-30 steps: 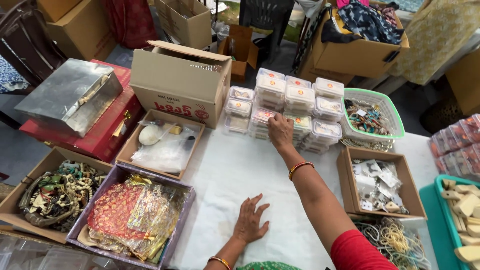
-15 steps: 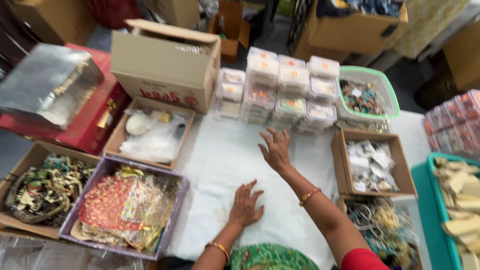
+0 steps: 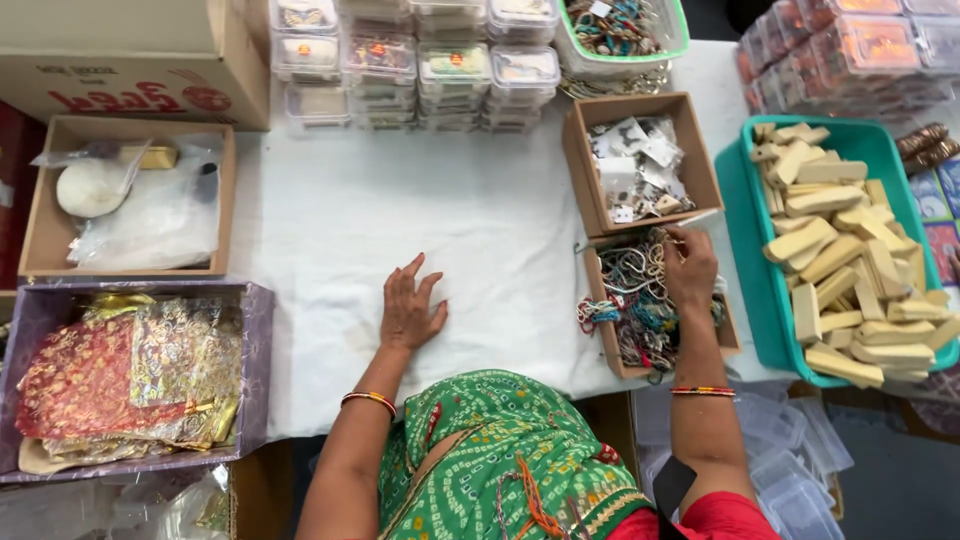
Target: The person sits at a table and packs jewelry items. They first coil a beaded necklace, place it in a small plastic bag, wrap it in a decorative paper sheet, and put it into a clear plastic container. They repeat the process with a second necklace.
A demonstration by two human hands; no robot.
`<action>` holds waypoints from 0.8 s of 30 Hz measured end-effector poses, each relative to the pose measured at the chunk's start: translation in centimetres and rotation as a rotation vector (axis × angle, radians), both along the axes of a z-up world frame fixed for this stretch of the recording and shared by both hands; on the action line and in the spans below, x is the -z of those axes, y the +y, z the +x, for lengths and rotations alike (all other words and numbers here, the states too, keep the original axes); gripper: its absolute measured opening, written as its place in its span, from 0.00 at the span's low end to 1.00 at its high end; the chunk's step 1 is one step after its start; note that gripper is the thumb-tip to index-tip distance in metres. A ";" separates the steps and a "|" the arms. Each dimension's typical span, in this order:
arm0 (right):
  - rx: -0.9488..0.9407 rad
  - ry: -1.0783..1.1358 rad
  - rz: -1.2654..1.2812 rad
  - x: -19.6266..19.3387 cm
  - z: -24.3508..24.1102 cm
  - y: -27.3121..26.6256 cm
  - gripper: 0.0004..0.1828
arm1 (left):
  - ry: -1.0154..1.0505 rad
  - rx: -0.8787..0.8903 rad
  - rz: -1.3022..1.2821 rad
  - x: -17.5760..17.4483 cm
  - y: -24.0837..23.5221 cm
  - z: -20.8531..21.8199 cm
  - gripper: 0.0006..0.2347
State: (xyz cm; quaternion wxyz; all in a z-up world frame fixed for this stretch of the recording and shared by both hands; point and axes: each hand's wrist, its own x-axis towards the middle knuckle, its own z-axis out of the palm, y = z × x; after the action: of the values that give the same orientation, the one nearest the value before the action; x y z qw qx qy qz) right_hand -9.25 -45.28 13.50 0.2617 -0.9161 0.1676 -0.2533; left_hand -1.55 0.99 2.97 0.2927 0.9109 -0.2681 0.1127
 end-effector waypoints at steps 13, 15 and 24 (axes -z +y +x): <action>0.154 0.415 -0.220 1.2 -4.0 0.5 0.14 | -0.016 -0.045 0.017 1.1 0.0 -0.3 0.20; 0.283 0.251 -0.639 2.8 -3.2 0.5 0.25 | -0.018 -0.050 0.014 1.2 0.1 -0.3 0.20; 0.048 0.433 -0.290 5.3 -4.1 6.1 0.12 | -0.004 -0.054 -0.014 1.0 0.1 -0.3 0.18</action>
State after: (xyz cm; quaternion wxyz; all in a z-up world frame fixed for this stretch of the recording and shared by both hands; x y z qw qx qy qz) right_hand -13.39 -39.21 8.19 0.0796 -0.9727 0.2032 -0.0788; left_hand -1.81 1.09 1.96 0.2952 0.9156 -0.2430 0.1244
